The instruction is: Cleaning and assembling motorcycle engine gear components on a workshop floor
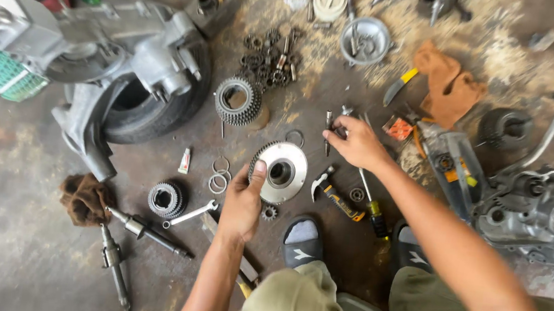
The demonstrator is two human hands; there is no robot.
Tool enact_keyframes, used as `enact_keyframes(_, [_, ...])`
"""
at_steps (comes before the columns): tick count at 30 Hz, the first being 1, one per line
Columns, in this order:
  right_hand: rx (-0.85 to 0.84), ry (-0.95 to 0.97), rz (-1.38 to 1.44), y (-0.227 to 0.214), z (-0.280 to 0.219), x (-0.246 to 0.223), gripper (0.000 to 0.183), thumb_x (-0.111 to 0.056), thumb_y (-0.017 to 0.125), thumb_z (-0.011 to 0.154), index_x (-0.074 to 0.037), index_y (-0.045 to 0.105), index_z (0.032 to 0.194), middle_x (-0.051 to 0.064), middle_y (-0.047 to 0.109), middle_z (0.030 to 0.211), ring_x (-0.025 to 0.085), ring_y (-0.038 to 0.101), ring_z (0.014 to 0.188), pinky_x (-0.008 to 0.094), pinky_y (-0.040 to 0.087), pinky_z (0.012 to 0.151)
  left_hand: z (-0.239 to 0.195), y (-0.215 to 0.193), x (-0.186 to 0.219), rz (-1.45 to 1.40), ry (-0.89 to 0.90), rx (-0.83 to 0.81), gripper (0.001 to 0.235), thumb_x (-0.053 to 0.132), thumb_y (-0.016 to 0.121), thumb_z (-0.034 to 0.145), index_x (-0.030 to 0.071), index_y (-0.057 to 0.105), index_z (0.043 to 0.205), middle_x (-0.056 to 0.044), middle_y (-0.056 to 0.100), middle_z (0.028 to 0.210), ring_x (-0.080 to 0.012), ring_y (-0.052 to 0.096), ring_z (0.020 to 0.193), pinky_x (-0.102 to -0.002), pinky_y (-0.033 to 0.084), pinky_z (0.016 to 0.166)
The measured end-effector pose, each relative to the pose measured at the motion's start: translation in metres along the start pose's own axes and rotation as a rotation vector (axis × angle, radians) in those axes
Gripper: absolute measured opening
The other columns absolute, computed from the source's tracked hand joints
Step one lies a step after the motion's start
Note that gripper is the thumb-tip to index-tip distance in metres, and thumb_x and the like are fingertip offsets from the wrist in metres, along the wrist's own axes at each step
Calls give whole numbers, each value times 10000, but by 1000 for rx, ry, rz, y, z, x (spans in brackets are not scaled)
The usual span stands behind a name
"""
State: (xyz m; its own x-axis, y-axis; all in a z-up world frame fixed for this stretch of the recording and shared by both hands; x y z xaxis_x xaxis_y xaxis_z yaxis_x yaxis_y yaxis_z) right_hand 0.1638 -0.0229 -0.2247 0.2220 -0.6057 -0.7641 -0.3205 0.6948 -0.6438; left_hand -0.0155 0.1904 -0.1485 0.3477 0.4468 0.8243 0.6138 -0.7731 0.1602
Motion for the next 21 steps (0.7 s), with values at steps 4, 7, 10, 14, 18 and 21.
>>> enact_keyframes(4, [-117,-63,34,-82,0,-77,214,-295,760,864,-110,721,966,193,715,835,398,707,892,468,527,774,-23,23,70,140,176,-84,409,305,642,1003,-32,670,1233,-155,702,989,-203,624,921,-421,600,847])
enact_keyframes(7, [-157,-61,51,-134,-6,-124,204,-325,746,878,-141,731,965,134,742,858,313,719,898,435,527,808,-50,42,117,141,269,-116,440,315,626,1010,-45,651,1262,-149,684,1003,-202,608,949,-422,592,872])
enact_keyframes(10, [-177,-60,27,-185,-20,-170,227,-361,725,897,-157,734,996,95,758,908,259,721,934,418,523,854,-62,48,145,144,308,-140,372,320,580,1038,23,677,1240,-130,681,992,-194,616,937,-389,602,822])
enact_keyframes(14, [-282,14,48,-224,-49,-212,224,-318,649,997,-118,740,1042,103,761,970,302,734,986,472,522,981,-71,59,162,104,294,-155,330,348,576,1041,79,695,1191,-109,660,948,-188,607,837,-348,598,678])
enact_keyframes(18, [-254,-39,162,-249,-82,-237,225,-257,630,1004,-48,708,1036,157,705,925,349,703,939,523,539,941,-94,80,173,170,312,-197,297,356,571,1038,119,703,1160,-74,657,880,-173,631,729,-267,558,510])
enact_keyframes(21, [-255,-54,289,-254,-101,-230,179,-218,627,1009,-57,707,1004,84,564,808,261,637,797,472,571,822,-110,92,179,294,364,-252,337,346,560,1046,76,697,1195,-97,683,930,-164,573,820,-342,591,636])
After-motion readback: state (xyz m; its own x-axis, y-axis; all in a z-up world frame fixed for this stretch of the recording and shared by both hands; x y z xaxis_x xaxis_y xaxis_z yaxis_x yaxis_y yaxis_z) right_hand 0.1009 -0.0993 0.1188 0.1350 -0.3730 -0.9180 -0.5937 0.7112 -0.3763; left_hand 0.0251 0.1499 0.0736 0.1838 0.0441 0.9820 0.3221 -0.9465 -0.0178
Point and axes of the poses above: each hand's wrist, its own z-axis towards the middle knuckle, its own y-axis out of the palm, x = y × z, the point moved 8 cm from there along z, towards the middle knuckle
